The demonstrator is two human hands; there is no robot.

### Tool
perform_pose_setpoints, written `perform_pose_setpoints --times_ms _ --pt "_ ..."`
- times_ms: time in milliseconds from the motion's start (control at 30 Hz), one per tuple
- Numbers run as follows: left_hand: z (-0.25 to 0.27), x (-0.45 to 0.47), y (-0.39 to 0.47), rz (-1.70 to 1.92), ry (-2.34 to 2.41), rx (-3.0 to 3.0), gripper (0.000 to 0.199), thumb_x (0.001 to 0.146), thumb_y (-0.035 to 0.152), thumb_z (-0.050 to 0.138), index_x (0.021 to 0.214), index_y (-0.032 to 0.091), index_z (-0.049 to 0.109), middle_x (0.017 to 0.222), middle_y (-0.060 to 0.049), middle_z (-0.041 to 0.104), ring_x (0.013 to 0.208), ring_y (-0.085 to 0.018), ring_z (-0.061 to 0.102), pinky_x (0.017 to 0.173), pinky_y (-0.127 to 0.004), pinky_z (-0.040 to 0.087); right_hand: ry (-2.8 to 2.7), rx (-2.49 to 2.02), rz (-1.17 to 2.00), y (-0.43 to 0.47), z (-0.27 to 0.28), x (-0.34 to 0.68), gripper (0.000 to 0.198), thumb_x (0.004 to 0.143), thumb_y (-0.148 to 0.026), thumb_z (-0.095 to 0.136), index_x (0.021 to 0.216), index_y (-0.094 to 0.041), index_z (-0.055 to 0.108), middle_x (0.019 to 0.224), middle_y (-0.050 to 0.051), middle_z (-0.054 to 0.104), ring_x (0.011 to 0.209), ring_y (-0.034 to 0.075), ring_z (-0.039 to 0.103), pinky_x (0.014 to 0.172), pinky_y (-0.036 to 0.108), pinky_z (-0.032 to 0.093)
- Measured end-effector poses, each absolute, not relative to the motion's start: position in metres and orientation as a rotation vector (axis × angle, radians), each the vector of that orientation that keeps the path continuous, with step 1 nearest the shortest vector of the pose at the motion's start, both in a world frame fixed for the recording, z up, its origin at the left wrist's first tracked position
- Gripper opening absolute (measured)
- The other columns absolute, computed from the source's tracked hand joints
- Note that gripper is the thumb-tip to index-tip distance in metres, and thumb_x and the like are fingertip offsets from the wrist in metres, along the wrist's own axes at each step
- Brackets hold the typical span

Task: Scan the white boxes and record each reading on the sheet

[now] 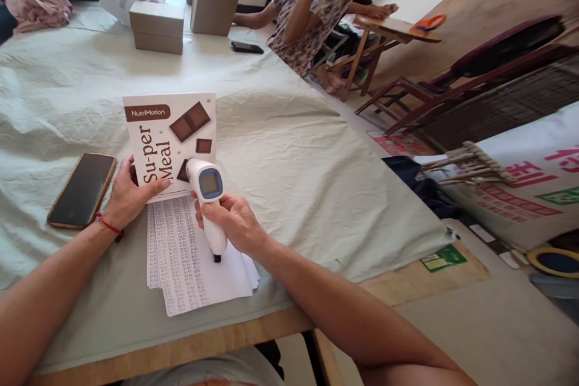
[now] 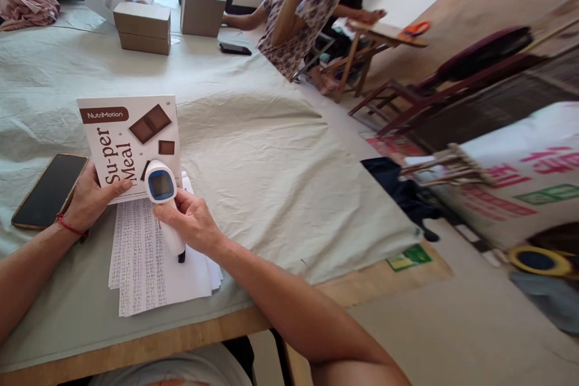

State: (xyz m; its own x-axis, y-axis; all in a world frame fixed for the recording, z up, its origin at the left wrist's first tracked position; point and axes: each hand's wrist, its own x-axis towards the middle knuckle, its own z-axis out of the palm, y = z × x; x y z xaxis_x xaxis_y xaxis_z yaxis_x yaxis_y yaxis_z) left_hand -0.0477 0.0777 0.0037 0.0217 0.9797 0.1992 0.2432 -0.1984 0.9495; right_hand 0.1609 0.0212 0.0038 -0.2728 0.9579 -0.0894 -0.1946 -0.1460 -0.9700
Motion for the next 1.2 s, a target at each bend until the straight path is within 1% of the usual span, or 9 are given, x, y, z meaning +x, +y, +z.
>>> perform_pose_setpoints --times_ms 300,467,600,767,867,933,1000,1100,1200 --pt "-0.001 -0.051 0.081 1.228 1.337 1.587 0.06 0.063 0.059 0.085 0.103 0.021 0.063 0.106 -0.011 0.073 0.096 -0.031 0.07 0.079 -0.045 0.061 -1.018 -1.106 1.237 0.046 0.013 0.191 0.031 0.066 -0.046 0.074 0.076 -0.021 0.06 0.063 -0.004 0.053 0.055 0.011 0.046 0.053 0.028 0.037" --pt "0.0 -0.053 0.082 1.213 1.37 1.598 0.062 0.063 0.06 0.084 0.104 0.02 0.064 0.106 -0.011 0.073 0.096 -0.031 0.07 0.079 -0.044 0.061 -0.948 -1.163 1.181 0.058 0.013 0.201 0.034 0.062 -0.048 0.075 0.077 -0.022 0.059 0.061 -0.004 0.054 0.053 0.011 0.046 0.05 0.027 0.037" --pt "0.002 -0.054 0.082 1.19 1.407 1.626 0.059 0.064 0.06 0.084 0.101 0.02 0.063 0.103 -0.01 0.073 0.093 -0.032 0.07 0.075 -0.045 0.061 -0.97 -1.153 1.164 0.061 0.011 0.206 0.033 0.065 -0.049 0.073 0.075 -0.021 0.058 0.062 -0.003 0.053 0.053 0.011 0.046 0.051 0.027 0.037" --pt "0.005 -0.051 0.081 1.201 1.396 1.55 0.061 0.062 0.056 0.086 0.103 0.02 0.059 0.105 -0.011 0.073 0.098 -0.033 0.07 0.08 -0.047 0.061 -1.368 -1.43 0.977 0.061 0.015 0.22 0.032 0.074 -0.051 0.065 0.067 -0.021 0.056 0.062 -0.003 0.05 0.058 0.012 0.044 0.056 0.028 0.036" --pt "0.007 -0.05 0.08 1.209 1.371 1.522 0.062 0.062 0.054 0.086 0.104 0.019 0.057 0.107 -0.012 0.073 0.102 -0.033 0.07 0.084 -0.048 0.061 -1.797 -1.799 0.618 0.061 0.018 0.226 0.022 0.075 -0.039 0.068 0.068 -0.02 0.058 0.071 0.001 0.058 0.069 0.016 0.051 0.064 0.03 0.038" --pt "0.007 -0.05 0.079 1.195 1.369 1.535 0.062 0.064 0.054 0.086 0.105 0.019 0.056 0.108 -0.012 0.072 0.102 -0.034 0.07 0.084 -0.048 0.061 -1.989 -1.967 0.42 0.06 0.018 0.226 0.015 0.076 -0.035 0.067 0.077 -0.02 0.063 0.084 0.006 0.065 0.078 0.02 0.057 0.069 0.031 0.04" --pt "0.008 -0.05 0.077 1.181 1.372 1.555 0.06 0.065 0.052 0.085 0.106 0.019 0.057 0.109 -0.012 0.072 0.102 -0.034 0.069 0.084 -0.049 0.061 -2.085 -2.063 0.353 0.059 0.017 0.224 0.018 0.08 -0.036 0.064 0.085 -0.019 0.067 0.093 0.01 0.068 0.084 0.023 0.06 0.071 0.032 0.041" --pt "0.008 -0.05 0.076 1.216 1.341 1.567 0.057 0.065 0.05 0.086 0.104 0.021 0.055 0.109 -0.011 0.072 0.101 -0.033 0.07 0.084 -0.049 0.061 -2.146 -2.125 0.351 0.058 0.015 0.222 0.024 0.084 -0.04 0.061 0.088 -0.018 0.069 0.094 0.012 0.068 0.084 0.025 0.063 0.07 0.032 0.042" --pt "0.007 -0.051 0.079 1.293 1.336 1.582 0.057 0.066 0.049 0.085 0.105 0.023 0.052 0.107 -0.009 0.071 0.098 -0.031 0.07 0.083 -0.049 0.06 -2.149 -2.08 0.284 0.055 0.015 0.222 0.026 0.08 -0.042 0.068 0.092 -0.018 0.07 0.097 0.013 0.067 0.085 0.026 0.062 0.07 0.033 0.043"
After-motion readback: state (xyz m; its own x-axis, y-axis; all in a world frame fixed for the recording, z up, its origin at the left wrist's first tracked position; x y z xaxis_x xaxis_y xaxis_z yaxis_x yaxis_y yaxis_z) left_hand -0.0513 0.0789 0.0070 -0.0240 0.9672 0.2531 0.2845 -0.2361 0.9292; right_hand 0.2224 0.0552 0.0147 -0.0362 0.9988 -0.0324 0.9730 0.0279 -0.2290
